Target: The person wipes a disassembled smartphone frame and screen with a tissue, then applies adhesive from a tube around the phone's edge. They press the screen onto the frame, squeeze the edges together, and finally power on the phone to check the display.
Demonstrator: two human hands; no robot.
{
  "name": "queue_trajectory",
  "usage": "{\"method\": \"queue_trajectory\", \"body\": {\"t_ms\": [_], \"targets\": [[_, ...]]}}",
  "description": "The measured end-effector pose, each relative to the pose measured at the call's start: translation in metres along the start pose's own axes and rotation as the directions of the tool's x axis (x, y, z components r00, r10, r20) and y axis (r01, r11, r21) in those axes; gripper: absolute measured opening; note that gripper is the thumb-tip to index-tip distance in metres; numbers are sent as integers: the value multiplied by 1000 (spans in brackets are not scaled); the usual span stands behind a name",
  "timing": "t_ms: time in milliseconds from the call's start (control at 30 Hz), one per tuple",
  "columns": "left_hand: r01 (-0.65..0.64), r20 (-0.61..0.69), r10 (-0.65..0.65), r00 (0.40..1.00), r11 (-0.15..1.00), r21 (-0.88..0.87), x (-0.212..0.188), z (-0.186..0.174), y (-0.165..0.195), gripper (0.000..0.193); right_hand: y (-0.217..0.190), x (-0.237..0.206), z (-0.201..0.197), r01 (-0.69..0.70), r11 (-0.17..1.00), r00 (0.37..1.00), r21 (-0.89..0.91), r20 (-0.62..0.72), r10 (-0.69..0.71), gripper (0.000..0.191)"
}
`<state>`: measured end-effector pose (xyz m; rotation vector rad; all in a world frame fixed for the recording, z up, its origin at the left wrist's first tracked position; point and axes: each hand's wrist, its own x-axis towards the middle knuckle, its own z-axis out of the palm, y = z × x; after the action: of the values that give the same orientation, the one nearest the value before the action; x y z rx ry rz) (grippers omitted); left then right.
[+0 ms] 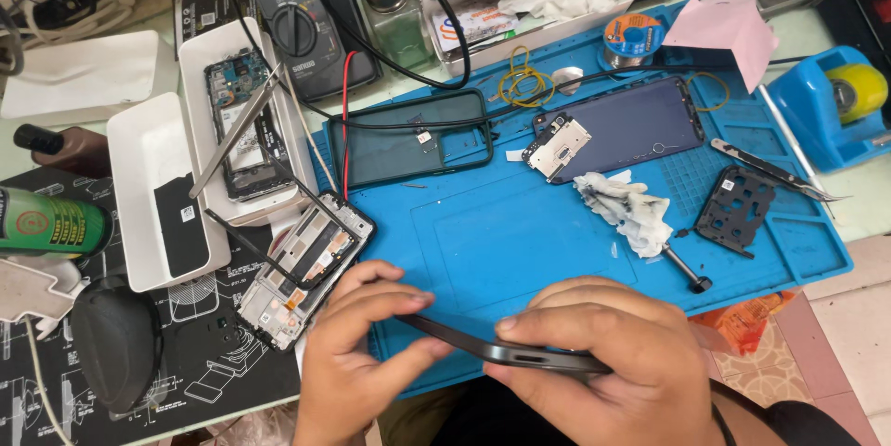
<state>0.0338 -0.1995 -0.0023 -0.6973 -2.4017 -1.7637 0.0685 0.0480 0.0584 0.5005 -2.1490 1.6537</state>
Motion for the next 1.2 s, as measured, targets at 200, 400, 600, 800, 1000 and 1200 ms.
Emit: {"method": "queue_trajectory", "body": {"t_ms": [200,400,600,800,1000,1200], "targets": [[-35,84,29,996,997,71,9,3,11,33,2,-3,13,-56,991,998,-119,12,58,31],[34,69,-37,997,999,42,4,9,0,31,16,-8,16,-188,980,982,-70,-5,188,33],[35,65,-37,997,999,34,0,7,-4,32,21,-12,20,-134,989,991,-59,3,134,35],[58,50,-59,997,998,20,-2,8,-6,32,24,-10,20,-136,991,991,7,11,136,34],[74,33,-74,997,997,2,-4,8,-6,31,25,-10,21,-152,988,988,5,17,152,34],[67,10,-67,998,998,11,-2,9,-2,27,31,-7,21,-220,974,975,55,21,220,33]]}}
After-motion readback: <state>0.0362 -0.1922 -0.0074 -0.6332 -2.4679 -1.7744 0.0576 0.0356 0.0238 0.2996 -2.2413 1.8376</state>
